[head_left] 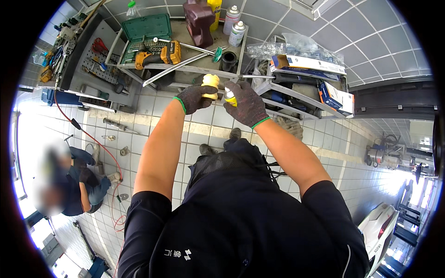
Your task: The person applies a yellow substance from a bottle onto a cylindrical metal part and rubs it in with a sponge. They then hand the part to a coworker and proceed to assemble a shock absorber by inserting a metal rod into a black cylinder.
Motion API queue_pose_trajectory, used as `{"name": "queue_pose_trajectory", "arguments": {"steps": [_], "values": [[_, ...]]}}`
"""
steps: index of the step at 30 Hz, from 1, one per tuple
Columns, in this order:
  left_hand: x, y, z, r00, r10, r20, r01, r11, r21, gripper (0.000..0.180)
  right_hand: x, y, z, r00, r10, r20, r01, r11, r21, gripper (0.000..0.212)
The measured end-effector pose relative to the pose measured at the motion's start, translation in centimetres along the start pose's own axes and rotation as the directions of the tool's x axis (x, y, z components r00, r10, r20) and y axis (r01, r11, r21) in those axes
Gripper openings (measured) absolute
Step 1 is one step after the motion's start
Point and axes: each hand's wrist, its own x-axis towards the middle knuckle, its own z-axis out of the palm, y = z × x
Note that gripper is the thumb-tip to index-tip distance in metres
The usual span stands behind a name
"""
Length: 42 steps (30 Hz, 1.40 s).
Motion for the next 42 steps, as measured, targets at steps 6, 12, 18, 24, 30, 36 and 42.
{"name": "queue_pose_trajectory", "arguments": {"steps": [6,12,18,24,30,36,42], "values": [[0.6,0.6,-2.2,0.999,0.038,-0.024,-0.039,0.998,-0.052,0.035,2.8,2.2,-0.3,0.992,-0.117,-0.054,0.122,0.989,0.085,0.072],[2.5,4.4,-1.1,0.996,-0.081,0.044,0.091,0.771,-0.630,0.045,7.1,6.1,-0.7,0.989,-0.148,-0.013,0.148,0.970,0.192,0.071],[2.4,5.1,-4.1,0.984,-0.057,-0.168,-0.060,0.782,-0.620,0.027,15.7,9.9,-3.8,0.968,-0.219,-0.121,0.238,0.954,0.182,0.077],[-4.5,-0.1,-3.9,0.676,-0.351,-0.648,0.203,0.934,-0.294,0.056,27.8,12.1,-5.4,0.917,-0.227,-0.329,0.282,0.950,0.131,0.088],[-9.5,-3.0,-1.5,0.497,-0.364,-0.788,0.047,0.918,-0.394,0.055,32.8,15.3,1.6,0.983,-0.176,-0.053,0.180,0.980,0.088,0.065],[-7.1,0.0,-3.1,0.585,-0.067,-0.808,0.057,0.998,-0.042,0.055,35.6,19.2,7.6,0.973,-0.230,-0.031,0.226,0.970,-0.093,0.060],[2.0,11.5,-2.5,0.804,0.085,-0.588,0.126,0.943,0.308,0.063,32.8,19.3,4.2,0.992,-0.092,-0.092,0.094,0.995,0.021,0.044]]}}
